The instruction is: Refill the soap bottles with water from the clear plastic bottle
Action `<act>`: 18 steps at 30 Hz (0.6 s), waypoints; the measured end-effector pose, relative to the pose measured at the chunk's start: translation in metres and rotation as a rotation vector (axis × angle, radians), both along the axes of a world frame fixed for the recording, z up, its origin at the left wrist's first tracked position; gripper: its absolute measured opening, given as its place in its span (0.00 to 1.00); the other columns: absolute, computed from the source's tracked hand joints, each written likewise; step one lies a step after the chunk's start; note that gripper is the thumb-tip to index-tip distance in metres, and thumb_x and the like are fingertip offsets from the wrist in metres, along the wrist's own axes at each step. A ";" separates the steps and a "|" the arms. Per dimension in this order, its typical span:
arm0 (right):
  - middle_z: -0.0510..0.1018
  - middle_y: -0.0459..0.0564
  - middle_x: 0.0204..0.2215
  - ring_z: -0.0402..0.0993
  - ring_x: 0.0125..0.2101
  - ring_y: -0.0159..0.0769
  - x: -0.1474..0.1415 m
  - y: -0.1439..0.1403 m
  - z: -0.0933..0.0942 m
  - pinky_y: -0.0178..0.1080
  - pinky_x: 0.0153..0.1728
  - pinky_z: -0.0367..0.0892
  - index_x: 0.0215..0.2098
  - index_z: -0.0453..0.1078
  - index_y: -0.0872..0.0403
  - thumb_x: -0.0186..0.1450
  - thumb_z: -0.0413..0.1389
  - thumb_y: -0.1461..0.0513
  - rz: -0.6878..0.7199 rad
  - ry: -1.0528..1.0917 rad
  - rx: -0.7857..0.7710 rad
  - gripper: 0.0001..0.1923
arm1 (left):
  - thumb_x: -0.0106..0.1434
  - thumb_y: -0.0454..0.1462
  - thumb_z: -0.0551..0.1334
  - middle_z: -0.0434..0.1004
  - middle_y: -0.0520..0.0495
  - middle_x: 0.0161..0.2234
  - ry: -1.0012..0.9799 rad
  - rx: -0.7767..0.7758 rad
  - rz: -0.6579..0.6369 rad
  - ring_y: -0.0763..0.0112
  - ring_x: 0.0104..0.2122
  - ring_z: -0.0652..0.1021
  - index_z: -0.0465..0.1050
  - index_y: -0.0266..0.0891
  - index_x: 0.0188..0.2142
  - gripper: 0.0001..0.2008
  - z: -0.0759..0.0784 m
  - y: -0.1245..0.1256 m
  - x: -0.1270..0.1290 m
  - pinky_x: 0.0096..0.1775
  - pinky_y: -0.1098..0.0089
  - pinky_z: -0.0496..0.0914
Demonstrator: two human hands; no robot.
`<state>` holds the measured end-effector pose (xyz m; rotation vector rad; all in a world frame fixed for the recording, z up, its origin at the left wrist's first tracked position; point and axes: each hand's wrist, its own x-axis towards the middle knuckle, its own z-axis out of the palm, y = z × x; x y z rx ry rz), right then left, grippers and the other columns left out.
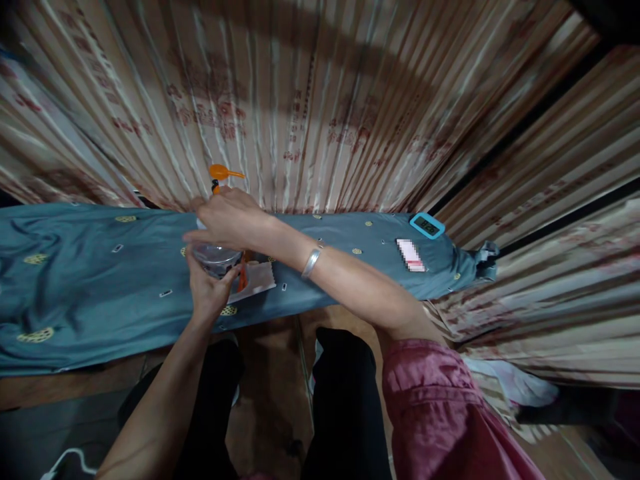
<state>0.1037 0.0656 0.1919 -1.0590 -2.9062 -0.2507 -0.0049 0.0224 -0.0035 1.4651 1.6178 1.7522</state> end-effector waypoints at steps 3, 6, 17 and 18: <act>0.82 0.61 0.45 0.77 0.52 0.57 -0.006 0.001 0.006 0.54 0.52 0.71 0.47 0.75 0.61 0.73 0.54 0.53 -0.063 -0.012 -0.050 0.19 | 0.49 0.41 0.74 0.63 0.29 0.66 0.004 -0.020 -0.001 0.45 0.66 0.67 0.52 0.33 0.68 0.52 0.003 -0.002 0.001 0.68 0.49 0.61; 0.83 0.54 0.41 0.79 0.49 0.51 -0.006 0.004 0.012 0.49 0.50 0.72 0.43 0.76 0.57 0.69 0.61 0.56 -0.024 -0.004 -0.100 0.12 | 0.49 0.41 0.75 0.62 0.27 0.66 0.007 -0.043 -0.001 0.46 0.66 0.67 0.51 0.33 0.68 0.53 0.006 -0.003 0.001 0.68 0.50 0.61; 0.77 0.42 0.34 0.75 0.43 0.37 0.030 0.019 0.018 0.41 0.51 0.65 0.40 0.73 0.54 0.58 0.65 0.69 0.083 0.515 -0.356 0.12 | 0.46 0.42 0.76 0.63 0.30 0.66 -0.011 -0.067 0.015 0.47 0.66 0.67 0.52 0.36 0.68 0.54 0.007 -0.004 0.002 0.67 0.52 0.61; 0.77 0.42 0.35 0.75 0.40 0.34 0.042 0.018 0.006 0.40 0.49 0.67 0.42 0.72 0.53 0.60 0.65 0.66 0.077 0.617 -0.391 0.12 | 0.46 0.41 0.75 0.62 0.30 0.67 -0.005 -0.073 0.014 0.48 0.67 0.67 0.52 0.36 0.68 0.54 0.008 -0.004 0.002 0.68 0.53 0.60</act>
